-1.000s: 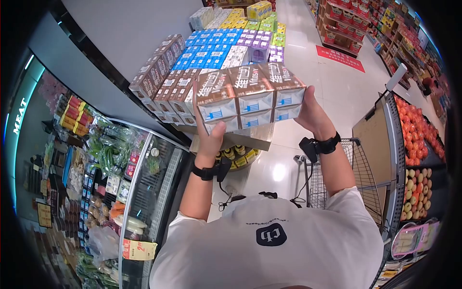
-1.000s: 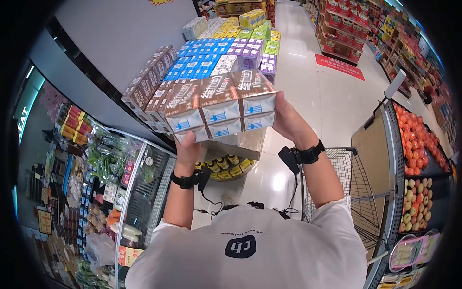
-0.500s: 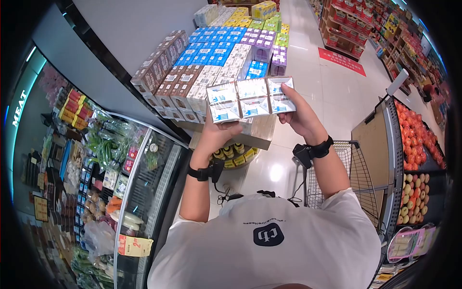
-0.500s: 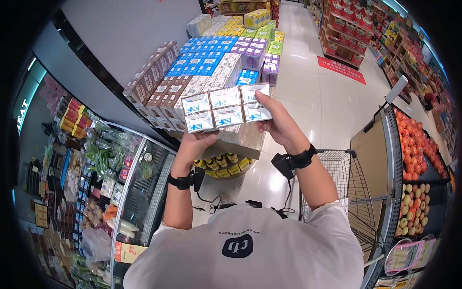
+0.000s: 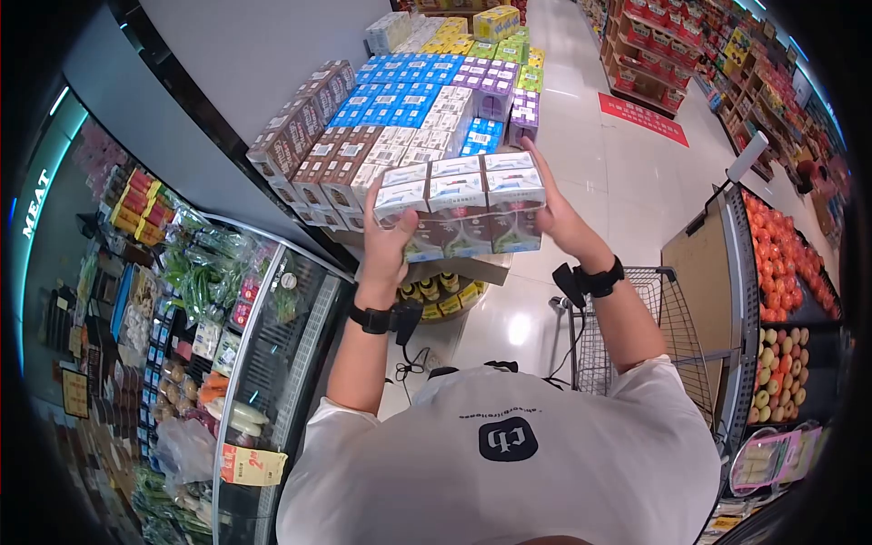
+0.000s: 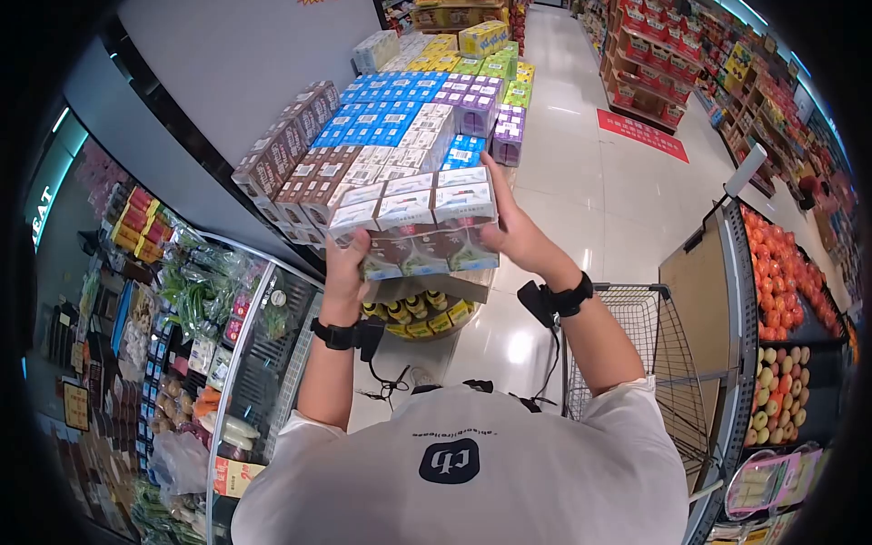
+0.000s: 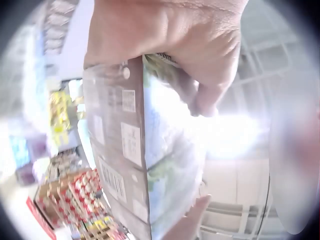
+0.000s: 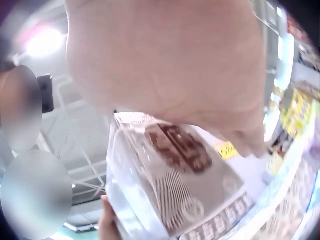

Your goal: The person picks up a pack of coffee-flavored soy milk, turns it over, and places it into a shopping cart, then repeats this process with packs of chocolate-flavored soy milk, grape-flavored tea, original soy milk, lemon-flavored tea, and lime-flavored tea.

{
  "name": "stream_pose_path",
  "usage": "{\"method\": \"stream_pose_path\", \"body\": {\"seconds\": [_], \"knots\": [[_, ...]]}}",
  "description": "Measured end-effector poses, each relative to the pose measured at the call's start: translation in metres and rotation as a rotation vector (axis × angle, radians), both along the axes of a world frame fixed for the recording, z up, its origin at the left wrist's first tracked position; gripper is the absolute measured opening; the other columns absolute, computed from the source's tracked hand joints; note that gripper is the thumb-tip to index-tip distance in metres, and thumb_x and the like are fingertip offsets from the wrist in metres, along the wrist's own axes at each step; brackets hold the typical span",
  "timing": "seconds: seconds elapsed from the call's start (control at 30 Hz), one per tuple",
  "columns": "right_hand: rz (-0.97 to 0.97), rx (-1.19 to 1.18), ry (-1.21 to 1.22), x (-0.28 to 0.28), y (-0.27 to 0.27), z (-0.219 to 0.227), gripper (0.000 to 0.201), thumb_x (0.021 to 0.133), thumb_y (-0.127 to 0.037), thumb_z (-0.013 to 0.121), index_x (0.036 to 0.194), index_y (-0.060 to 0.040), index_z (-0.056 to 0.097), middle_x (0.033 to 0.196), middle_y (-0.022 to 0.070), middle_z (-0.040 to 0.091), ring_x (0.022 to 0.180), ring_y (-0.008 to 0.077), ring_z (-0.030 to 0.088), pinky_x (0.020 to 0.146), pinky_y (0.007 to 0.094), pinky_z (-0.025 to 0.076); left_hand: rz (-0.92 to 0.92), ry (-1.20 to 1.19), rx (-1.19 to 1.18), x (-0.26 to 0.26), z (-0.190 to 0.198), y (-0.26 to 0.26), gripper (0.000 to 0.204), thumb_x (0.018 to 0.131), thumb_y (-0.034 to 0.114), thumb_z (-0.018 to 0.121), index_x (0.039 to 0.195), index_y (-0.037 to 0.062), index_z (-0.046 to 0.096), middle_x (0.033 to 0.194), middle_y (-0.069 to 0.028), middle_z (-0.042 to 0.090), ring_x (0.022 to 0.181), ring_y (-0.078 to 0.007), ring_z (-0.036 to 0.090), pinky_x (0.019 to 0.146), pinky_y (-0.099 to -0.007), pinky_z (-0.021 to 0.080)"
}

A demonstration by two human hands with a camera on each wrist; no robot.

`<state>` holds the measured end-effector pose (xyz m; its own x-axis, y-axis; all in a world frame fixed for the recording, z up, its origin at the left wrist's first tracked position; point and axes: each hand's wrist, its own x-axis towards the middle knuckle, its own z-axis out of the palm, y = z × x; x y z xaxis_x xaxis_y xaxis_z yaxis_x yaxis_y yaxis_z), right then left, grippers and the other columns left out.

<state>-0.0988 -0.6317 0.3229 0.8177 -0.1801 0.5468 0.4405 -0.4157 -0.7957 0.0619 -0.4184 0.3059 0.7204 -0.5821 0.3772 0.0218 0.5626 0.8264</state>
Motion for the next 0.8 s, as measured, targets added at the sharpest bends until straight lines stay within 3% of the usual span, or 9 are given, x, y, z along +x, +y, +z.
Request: {"method": "stream_pose_path", "body": {"seconds": [0.03,0.07,0.13,0.27,0.37,0.47,0.5,0.67,0.8], "knots": [[-0.162,-0.074,0.06,0.002,0.011,-0.014,0.11,0.08,-0.047,0.074,0.152,-0.0018,0.003,0.149,0.0235,0.03,0.139,0.0308,0.032,0.112,0.0376,0.027,-0.042,0.139,0.04,0.0,-0.014,-0.005,0.071,0.085,0.024,0.075,0.139,0.001,0.036,0.127,-0.0113,0.055,0.117,-0.0199,0.052,0.099,-0.0332,0.042],[-0.163,-0.073,0.062,0.004,0.013,-0.021,0.11,0.08,-0.047,0.074,0.152,-0.0018,0.003,0.149,0.0235,0.03,0.139,0.0308,0.032,0.112,0.0376,0.027,-0.082,0.28,0.077,-0.001,-0.02,-0.008,0.063,0.088,0.02,0.072,0.138,0.0012,0.038,0.125,-0.0112,0.056,0.116,-0.0191,0.053,0.099,-0.0327,0.043],[-0.082,0.495,0.294,0.007,0.016,-0.031,0.107,0.078,-0.029,0.079,0.152,0.0007,0.007,0.146,0.0228,0.034,0.134,0.0287,0.04,0.108,0.0368,0.034,-0.073,0.268,0.182,0.001,-0.028,-0.008,0.055,0.093,0.028,0.066,0.134,0.0003,0.044,0.125,-0.0097,0.057,0.111,-0.0169,0.056,0.093,-0.0318,0.046],[-0.078,0.519,0.255,0.008,0.017,-0.022,0.104,0.079,-0.026,0.077,0.151,0.0017,0.008,0.143,0.0222,0.038,0.129,0.0268,0.045,0.105,0.0356,0.038,-0.063,0.179,0.278,0.009,-0.022,-0.004,0.057,0.094,0.034,0.062,0.136,0.0,0.043,0.127,-0.0085,0.056,0.111,-0.0164,0.056,0.095,-0.0313,0.045],[-0.055,0.592,0.218,0.01,0.019,-0.016,0.101,0.079,-0.022,0.077,0.151,0.0017,0.009,0.142,0.0218,0.039,0.129,0.0264,0.045,0.104,0.0355,0.039,-0.088,0.19,0.227,0.008,-0.015,-0.001,0.063,0.094,0.035,0.063,0.141,0.0021,0.036,0.135,-0.0099,0.048,0.124,-0.0179,0.045,0.105,-0.0312,0.034],[-0.121,0.729,0.174,0.01,0.026,-0.02,0.101,0.079,-0.018,0.077,0.151,0.0016,0.01,0.141,0.0205,0.04,0.128,0.0253,0.045,0.102,0.0356,0.041,-0.077,0.251,0.197,0.006,-0.009,0.0,0.06,0.095,0.034,0.06,0.141,0.0015,0.037,0.135,-0.0097,0.05,0.12,-0.0174,0.051,0.099,-0.0316,0.041],[-0.124,0.725,0.178,0.01,0.026,-0.019,0.101,0.079,-0.018,0.077,0.151,0.0016,0.01,0.141,0.0205,0.04,0.128,0.0253,0.045,0.102,0.0356,0.041,-0.137,0.252,0.2,0.005,-0.003,0.002,0.068,0.096,0.03,0.059,0.147,0.004,0.025,0.14,-0.0128,0.043,0.126,-0.0202,0.043,0.106,-0.0322,0.033],[-0.014,1.093,0.226,0.014,0.009,-0.033,0.059,0.085,-0.018,0.07,0.134,-0.001,0.043,0.122,0.0126,0.058,0.109,0.0228,0.059,0.094,0.0377,0.048,-0.047,0.136,0.115,-0.005,-0.011,0.005,0.066,0.097,0.024,0.052,0.151,0.003,0.02,0.142,-0.0142,0.042,0.128,-0.0206,0.041,0.108,-0.0322,0.03],[0.104,1.355,0.338,0.011,0.01,-0.027,0.038,0.088,-0.023,0.065,0.119,-0.0031,0.054,0.114,0.0116,0.063,0.101,0.0229,0.063,0.092,0.0389,0.049,-0.052,-0.07,0.248,0.009,-0.014,0.015,0.052,0.097,0.014,0.042,0.146,0.0025,0.036,0.146,-0.0132,0.041,0.134,-0.0186,0.038,0.111,-0.0297,0.025]]}}
